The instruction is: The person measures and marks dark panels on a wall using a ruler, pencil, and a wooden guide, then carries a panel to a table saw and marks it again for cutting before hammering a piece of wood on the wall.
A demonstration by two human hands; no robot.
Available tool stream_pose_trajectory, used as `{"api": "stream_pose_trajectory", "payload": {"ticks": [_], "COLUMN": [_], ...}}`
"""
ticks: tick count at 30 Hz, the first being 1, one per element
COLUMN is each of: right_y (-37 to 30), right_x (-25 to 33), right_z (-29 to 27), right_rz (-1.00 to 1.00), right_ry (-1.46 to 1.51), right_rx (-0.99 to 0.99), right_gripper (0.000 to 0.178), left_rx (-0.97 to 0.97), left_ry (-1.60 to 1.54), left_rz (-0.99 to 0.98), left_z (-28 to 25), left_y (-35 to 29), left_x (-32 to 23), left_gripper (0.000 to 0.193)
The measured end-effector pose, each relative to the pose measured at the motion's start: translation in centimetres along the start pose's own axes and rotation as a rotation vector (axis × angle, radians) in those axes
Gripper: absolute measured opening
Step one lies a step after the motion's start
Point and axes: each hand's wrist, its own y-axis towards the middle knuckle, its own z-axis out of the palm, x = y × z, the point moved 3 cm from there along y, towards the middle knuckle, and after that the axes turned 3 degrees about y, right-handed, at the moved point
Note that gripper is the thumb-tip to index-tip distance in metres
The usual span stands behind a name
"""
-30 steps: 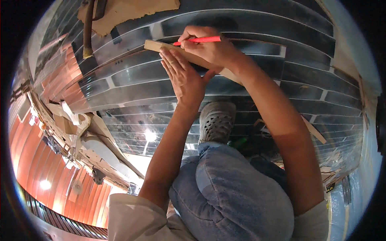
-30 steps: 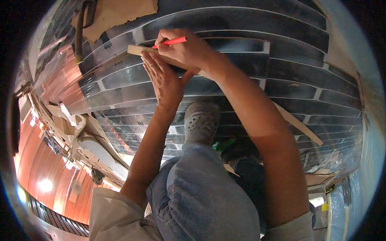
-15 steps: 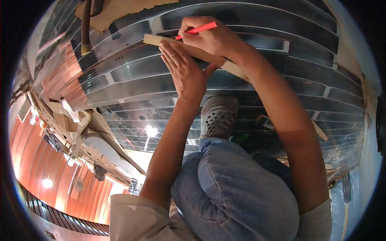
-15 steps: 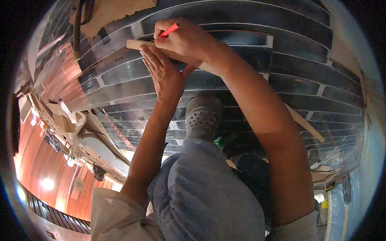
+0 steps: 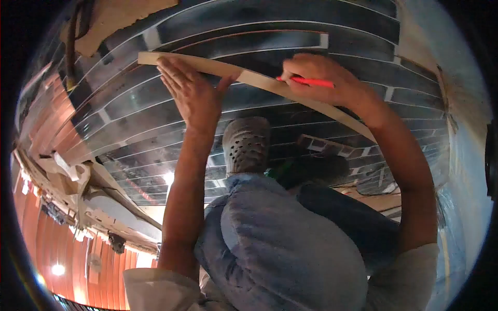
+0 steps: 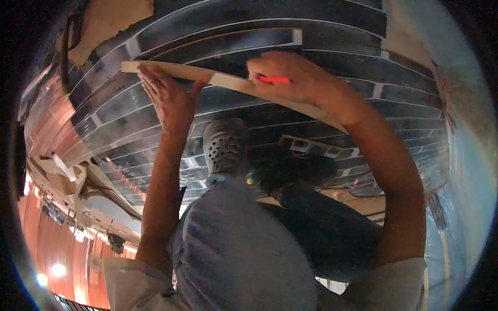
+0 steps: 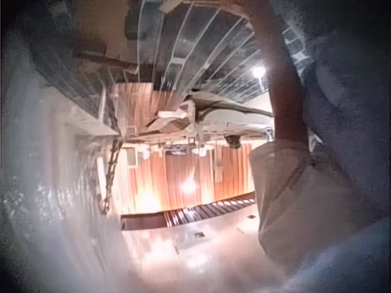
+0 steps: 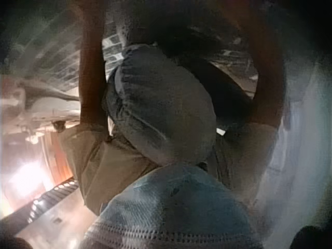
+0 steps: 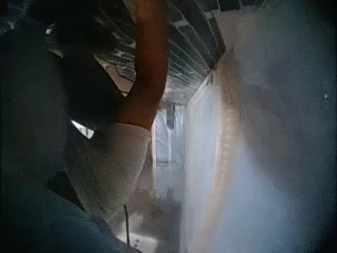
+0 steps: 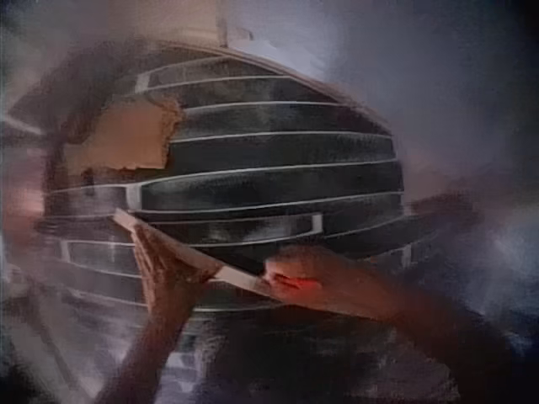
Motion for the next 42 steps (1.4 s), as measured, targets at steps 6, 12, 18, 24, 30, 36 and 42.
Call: {"api": "stream_pose_trajectory", "payload": {"ticks": [6,12,18,24,30,36,42], "right_y": [-12.3,-12.6,-12.0,-5.3,9.6,17.5,9.7], "right_x": [-3.1,-1.8,-2.7,-1.7,2.1,4.9,2.1], "right_z": [-2.2,-2.0,-1.1,0.2,3.1,4.0,2.9], "right_rz": [0.257,0.395,0.376,0.157,-0.148,-0.251,-0.220], "right_ry": [-0.031,0.142,0.193,0.125,0.223,0.266,0.242], "right_rx": [0.127,-0.043,-0.062,-0.141,-0.198,-0.307,-0.158], "right_gripper": [0.016,0.018,0.015,0.010,0.013,0.014,0.014], "left_rx": [-0.065,-0.079,-0.061,-0.068,-0.068,-0.113,-0.092], "left_ry": [0.064,0.078,0.089,0.000,-0.051,-0.138,-0.100], "left_rz": [0.064,0.077,0.054,0.008,-0.038,-0.020,-0.021], "left_z": [0.2,0.3,0.2,-0.4,-0.2,-1.2,-0.2], "left_y": [-0.2,-0.1,-0.1,0.2,0.1,0.6,0.0], "left_x": [-0.2,-0.1,0.0,-0.6,0.0,-0.6,-0.1], "left_gripper": [0.128,0.123,0.123,0.126,0.129,0.131,0.125]}}
